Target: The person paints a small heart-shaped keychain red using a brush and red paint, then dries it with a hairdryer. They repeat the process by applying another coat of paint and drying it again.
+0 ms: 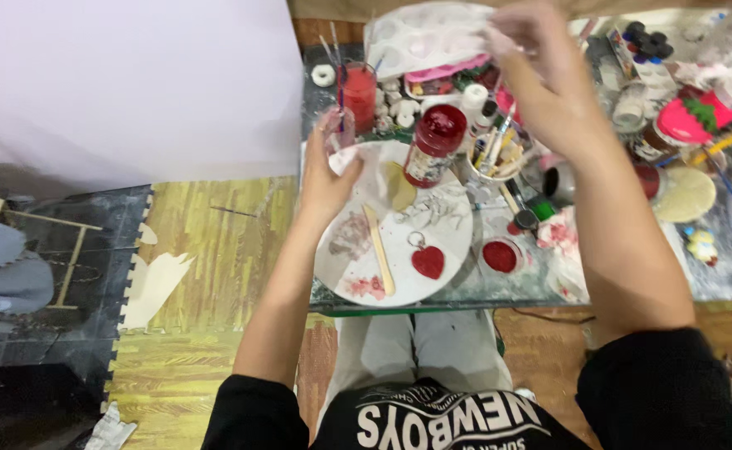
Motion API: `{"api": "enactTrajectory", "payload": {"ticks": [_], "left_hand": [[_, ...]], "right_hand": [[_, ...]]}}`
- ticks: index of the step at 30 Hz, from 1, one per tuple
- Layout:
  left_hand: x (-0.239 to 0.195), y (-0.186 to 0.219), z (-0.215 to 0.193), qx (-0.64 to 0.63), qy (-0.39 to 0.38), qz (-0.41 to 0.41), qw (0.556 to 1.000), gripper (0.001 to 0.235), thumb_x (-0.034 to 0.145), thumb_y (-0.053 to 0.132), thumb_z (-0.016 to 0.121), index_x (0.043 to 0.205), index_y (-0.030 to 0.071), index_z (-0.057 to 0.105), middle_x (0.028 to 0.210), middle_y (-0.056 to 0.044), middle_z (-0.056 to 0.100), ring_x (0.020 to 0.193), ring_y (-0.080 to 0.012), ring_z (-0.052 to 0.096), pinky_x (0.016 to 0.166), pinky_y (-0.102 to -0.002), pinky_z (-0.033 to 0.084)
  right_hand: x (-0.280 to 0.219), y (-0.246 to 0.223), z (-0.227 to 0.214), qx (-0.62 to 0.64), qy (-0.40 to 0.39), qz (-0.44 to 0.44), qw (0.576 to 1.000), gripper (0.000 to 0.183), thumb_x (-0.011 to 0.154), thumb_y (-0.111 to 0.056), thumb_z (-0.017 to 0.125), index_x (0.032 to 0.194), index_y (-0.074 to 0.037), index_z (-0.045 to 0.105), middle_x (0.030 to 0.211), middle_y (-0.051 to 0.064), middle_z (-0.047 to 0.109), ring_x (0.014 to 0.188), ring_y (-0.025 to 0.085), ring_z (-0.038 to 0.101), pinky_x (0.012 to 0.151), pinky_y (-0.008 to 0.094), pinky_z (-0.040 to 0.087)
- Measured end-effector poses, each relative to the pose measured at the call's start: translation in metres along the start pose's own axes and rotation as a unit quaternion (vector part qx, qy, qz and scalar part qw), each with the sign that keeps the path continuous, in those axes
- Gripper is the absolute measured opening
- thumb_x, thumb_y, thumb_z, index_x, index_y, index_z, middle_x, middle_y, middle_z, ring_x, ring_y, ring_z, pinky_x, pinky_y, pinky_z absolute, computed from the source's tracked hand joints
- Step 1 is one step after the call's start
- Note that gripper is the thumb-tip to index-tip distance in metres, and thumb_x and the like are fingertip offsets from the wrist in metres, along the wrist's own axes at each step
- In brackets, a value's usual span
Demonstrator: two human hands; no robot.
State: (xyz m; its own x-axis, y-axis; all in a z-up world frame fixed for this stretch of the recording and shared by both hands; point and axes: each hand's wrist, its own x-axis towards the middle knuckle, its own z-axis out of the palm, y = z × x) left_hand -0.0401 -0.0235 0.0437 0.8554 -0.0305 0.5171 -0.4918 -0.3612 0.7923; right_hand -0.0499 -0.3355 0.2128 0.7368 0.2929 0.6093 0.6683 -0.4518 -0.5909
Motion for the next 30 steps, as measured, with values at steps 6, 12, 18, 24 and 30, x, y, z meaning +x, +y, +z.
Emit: {"api": "enactTrajectory", "payload": {"ticks": [6,12,18,24,30], "left_hand": [[0.017,0.026,0.06,0.028,-0.12,0.04,0.992,0.086,0.079,0.024,0.088,0.148,0.002,0.042,0.147,-0.024,0.054,0.14,-0.0371,0.048,0.117,-0.043,0.038],[0.034,0.021,0.104,0.016,-0.159,-0.035,0.987,0.095,0.066,0.033,0.094,0.141,0.001,0.046,0.135,-0.02,0.063,0.127,-0.0332,0.061,0.107,-0.04,0.047],[0.029,0.05,0.098,0.011,-0.078,-0.036,0.996,0.089,0.066,0.033,0.095,0.136,0.001,0.05,0.129,-0.02,0.066,0.123,-0.0324,0.064,0.105,-0.04,0.049],[-0.003,0.1,0.078,-0.182,0.071,-0.001,0.981,0.084,0.071,0.02,0.089,0.14,0.004,0.043,0.132,-0.018,0.061,0.125,-0.0244,0.062,0.109,-0.039,0.049],[-0.043,0.15,0.05,-0.005,-0.053,-0.008,0.999,0.076,0.066,0.024,0.089,0.132,0.007,0.055,0.122,-0.012,0.066,0.117,-0.0295,0.067,0.101,-0.04,0.054]], "right_hand": [[-0.142,0.006,-0.033,-0.121,-0.155,0.253,0.947,0.067,0.086,-0.02,0.076,0.138,-0.001,0.038,0.112,0.02,0.064,0.106,0.027,0.064,0.091,0.042,0.053],[-0.244,0.035,0.024,-0.176,-0.14,0.276,0.934,0.1,0.07,-0.029,0.088,0.148,0.001,0.033,0.13,0.03,0.055,0.122,0.048,0.052,0.105,0.055,0.042],[-0.274,0.018,0.071,-0.265,0.012,0.373,0.889,0.096,0.073,-0.032,0.087,0.15,-0.004,0.037,0.131,0.018,0.058,0.124,0.039,0.049,0.103,0.056,0.037],[-0.271,0.017,0.078,-0.286,0.075,0.255,0.921,0.08,0.074,-0.028,0.09,0.136,-0.003,0.046,0.134,0.017,0.057,0.124,0.038,0.051,0.105,0.054,0.038],[-0.248,0.003,0.044,0.141,0.11,0.116,0.977,0.086,0.082,0.003,0.078,0.147,-0.003,0.022,0.145,0.018,0.044,0.14,0.031,0.051,0.124,0.047,0.04]]}}
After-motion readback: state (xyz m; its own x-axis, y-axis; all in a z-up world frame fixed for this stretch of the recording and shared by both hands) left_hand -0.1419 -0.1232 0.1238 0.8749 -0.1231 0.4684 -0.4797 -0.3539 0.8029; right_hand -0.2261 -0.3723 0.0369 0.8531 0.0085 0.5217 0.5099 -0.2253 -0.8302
